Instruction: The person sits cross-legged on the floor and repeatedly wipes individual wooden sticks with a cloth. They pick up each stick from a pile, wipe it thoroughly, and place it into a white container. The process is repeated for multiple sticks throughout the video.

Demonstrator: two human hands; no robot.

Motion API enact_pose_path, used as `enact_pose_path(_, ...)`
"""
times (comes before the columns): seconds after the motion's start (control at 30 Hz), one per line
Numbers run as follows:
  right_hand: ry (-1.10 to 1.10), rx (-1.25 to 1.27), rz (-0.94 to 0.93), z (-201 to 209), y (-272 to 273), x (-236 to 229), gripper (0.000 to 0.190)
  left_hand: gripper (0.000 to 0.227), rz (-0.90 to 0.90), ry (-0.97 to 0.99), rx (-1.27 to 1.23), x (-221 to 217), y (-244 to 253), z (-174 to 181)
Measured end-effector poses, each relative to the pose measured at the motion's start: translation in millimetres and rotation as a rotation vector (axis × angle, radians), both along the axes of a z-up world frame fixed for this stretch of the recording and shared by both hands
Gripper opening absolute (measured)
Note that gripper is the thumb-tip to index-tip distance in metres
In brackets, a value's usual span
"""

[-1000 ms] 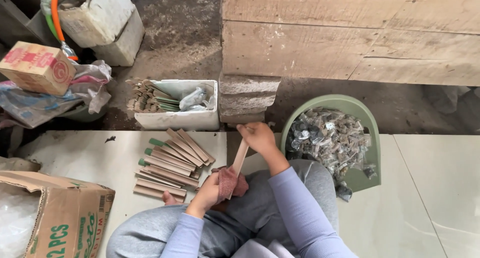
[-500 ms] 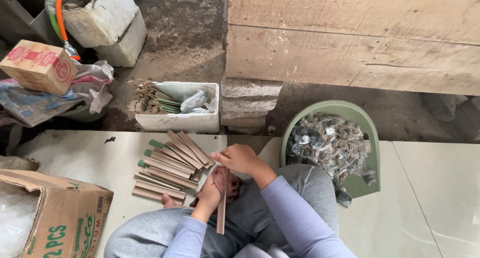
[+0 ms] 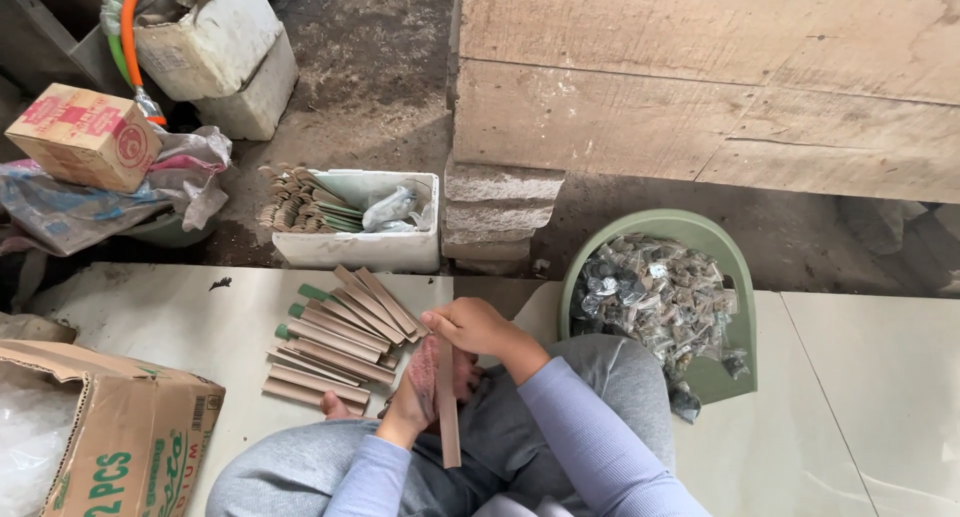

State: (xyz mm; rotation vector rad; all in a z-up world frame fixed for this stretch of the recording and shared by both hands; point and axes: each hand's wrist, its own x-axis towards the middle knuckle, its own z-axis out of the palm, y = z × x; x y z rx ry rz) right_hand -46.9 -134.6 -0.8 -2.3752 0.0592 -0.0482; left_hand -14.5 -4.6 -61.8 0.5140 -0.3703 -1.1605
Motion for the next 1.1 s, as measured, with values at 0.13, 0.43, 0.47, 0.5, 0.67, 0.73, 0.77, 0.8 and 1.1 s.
enact_pose_path(0.13,0.044,-0.118,-0.034,9.9,10.1,-4.4,0.037,0.065,-0.107,0.375,0.151,12.6,-1.0,-17.8)
enact_pose_path(0.43,0.349,0.020,0.173,24.7,48.9,-15.3,0.038,0.045,0.633,0.541,0.447,41.1,17.9,18.2)
enact_pose_path(0.47,0.279,0.031,0.207,14.1,55.1,-13.3,0.032,0.044,0.682,0.536,0.436,36.3,20.9,33.7)
enact_pose_path(0.5,0.283,0.035,0.210,-0.9,57.2,-13.6,0.032,0.044,0.685,0.541,0.441,36.5,18.6,31.4)
enact_pose_path(0.67,0.029,0.447,0.018,-25.3,68.5,-14.1,0.027,0.049,0.782,0.468,0.594,17.1,1.4,65.6)
enact_pose_path(0.73,0.211,0.971,-0.015,-23.4,67.9,-23.7,0.024,0.047,0.759,0.509,0.506,30.9,-0.7,38.5)
enact_pose_path(0.77,0.390,1.468,-0.065,-22.6,65.8,-26.5,0.023,0.046,0.730,0.539,0.393,38.7,-1.6,24.1)
enact_pose_path(0.8,0.417,1.476,-0.056,-27.9,60.7,-26.3,0.023,0.046,0.751,0.552,0.404,47.2,-1.9,9.3)
enact_pose_path(1.1,0.730,2.038,-0.025,-32.1,74.4,-32.4,0.026,0.065,0.478,0.475,-0.209,69.9,22.6,-14.2)
